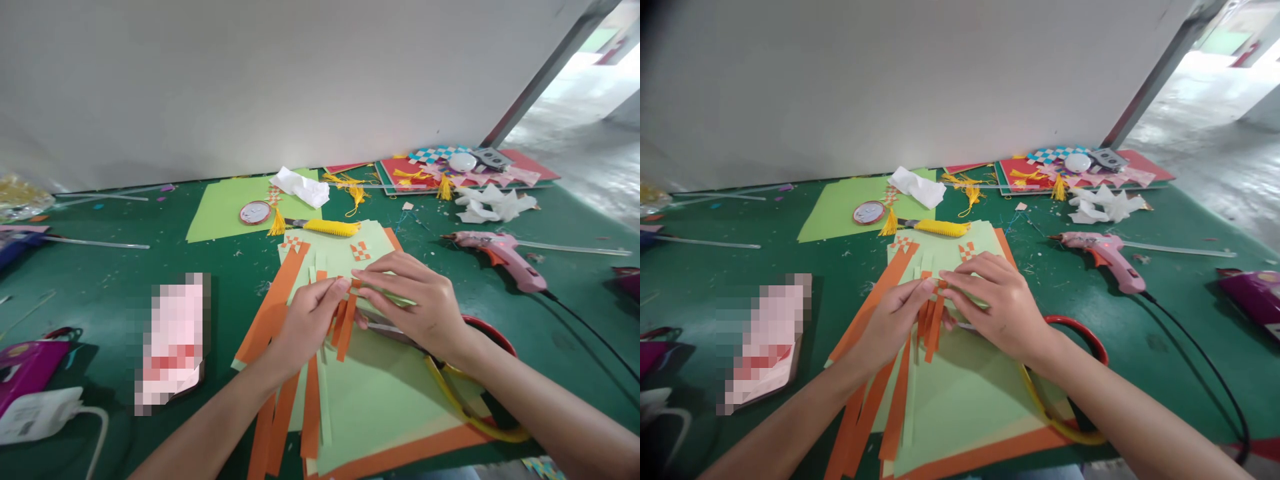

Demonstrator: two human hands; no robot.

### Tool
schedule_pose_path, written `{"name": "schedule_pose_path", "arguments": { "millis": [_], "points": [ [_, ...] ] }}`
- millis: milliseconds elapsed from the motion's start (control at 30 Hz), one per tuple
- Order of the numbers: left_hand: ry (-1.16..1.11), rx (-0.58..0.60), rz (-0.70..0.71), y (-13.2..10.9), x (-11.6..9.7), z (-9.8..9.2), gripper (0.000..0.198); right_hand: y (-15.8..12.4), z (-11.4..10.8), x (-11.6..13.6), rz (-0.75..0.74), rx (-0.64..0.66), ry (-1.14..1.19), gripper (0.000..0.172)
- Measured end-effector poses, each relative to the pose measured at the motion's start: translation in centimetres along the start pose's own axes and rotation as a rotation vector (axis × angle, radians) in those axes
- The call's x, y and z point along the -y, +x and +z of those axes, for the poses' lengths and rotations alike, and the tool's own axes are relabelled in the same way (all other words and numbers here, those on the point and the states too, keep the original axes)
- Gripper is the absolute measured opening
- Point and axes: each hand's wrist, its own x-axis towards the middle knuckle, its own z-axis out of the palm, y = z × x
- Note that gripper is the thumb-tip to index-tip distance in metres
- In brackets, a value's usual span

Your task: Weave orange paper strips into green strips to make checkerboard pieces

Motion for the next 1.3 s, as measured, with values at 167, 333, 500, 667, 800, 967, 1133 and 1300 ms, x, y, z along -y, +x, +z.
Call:
{"name": "schedule_pose_path", "arguments": {
  "millis": [167, 333, 500, 667, 800, 967, 1133, 1300],
  "points": [
    [0.011, -0.011, 0.001, 0.0, 0.0, 0.0, 0.044, 0.0, 0.0, 0.0, -0.038, -0.021, -0.022, 0.023],
    [0.012, 0.006, 0.028, 0.0, 0.0, -0.1, 0.044, -0.1, 0.1, -0.1, -0.005, 0.007, -0.032, 0.024],
    [0.081, 0.003, 0.084, -0.1, 0.2, -0.1, 0.044, 0.1, 0.0, 0.2, 0.093, 0.032, 0.061, 0.019],
    [0.180, -0.024, 0.206, -0.1, 0.4, 0.1, 0.043, 0.6, -0.7, 0.8, 0.379, 0.107, 0.250, 0.008],
    [0.248, -0.014, 0.243, -0.1, 0.4, 0.0, 0.041, 0.8, -1.1, 0.9, 0.454, 0.134, 0.327, 0.009],
    [0.301, -0.046, 0.283, -0.1, 0.5, -0.1, 0.040, 0.9, -1.2, 0.9, 0.447, 0.094, 0.361, 0.009],
    [0.271, -0.051, 0.304, -0.2, 0.4, 0.0, 0.038, 0.9, -1.0, 1.0, 0.433, 0.070, 0.376, 0.010],
    [0.252, -0.049, 0.287, -0.2, 0.5, 0.0, 0.039, 0.6, -0.7, 0.8, 0.427, 0.059, 0.372, 0.012]
  ]
}}
